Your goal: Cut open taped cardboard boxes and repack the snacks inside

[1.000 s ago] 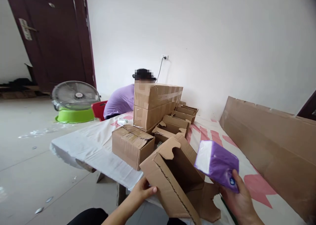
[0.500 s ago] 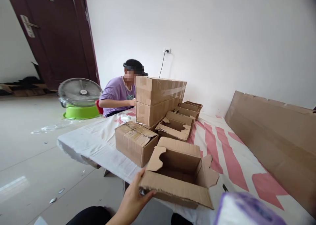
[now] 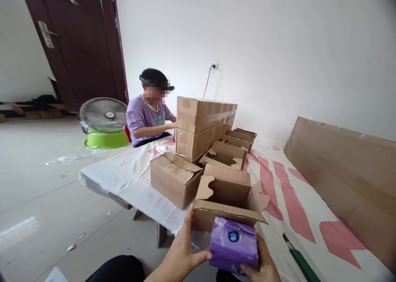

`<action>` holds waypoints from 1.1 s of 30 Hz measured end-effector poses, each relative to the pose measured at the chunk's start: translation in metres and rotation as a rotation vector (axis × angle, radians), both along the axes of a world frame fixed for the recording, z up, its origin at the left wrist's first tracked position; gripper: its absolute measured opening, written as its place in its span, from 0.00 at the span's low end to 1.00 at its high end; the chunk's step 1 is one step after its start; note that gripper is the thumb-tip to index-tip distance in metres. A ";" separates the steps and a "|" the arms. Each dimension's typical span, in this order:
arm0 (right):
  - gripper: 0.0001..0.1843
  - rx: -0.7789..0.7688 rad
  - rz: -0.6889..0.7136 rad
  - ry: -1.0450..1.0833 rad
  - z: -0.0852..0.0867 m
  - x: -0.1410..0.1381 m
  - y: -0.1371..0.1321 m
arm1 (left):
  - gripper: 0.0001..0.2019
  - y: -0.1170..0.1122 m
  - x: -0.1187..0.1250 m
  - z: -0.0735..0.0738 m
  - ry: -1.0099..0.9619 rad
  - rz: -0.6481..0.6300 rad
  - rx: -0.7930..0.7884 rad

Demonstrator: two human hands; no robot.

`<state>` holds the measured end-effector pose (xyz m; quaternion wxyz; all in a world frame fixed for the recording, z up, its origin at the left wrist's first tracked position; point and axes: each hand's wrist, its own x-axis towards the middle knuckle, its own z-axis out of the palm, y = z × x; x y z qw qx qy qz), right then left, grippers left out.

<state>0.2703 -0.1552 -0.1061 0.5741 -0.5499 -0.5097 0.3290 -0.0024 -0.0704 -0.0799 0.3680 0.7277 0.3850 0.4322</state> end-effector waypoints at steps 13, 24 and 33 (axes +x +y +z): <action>0.30 -0.027 -0.266 -0.342 0.019 -0.010 0.052 | 0.58 0.052 0.038 0.020 0.034 0.043 -0.073; 0.27 -0.077 -0.314 -0.418 0.024 0.010 0.097 | 0.58 0.093 0.060 0.013 0.004 0.043 -0.068; 0.35 -0.097 -0.311 -0.449 0.029 0.019 0.128 | 0.59 0.129 0.076 0.014 -0.042 0.002 -0.111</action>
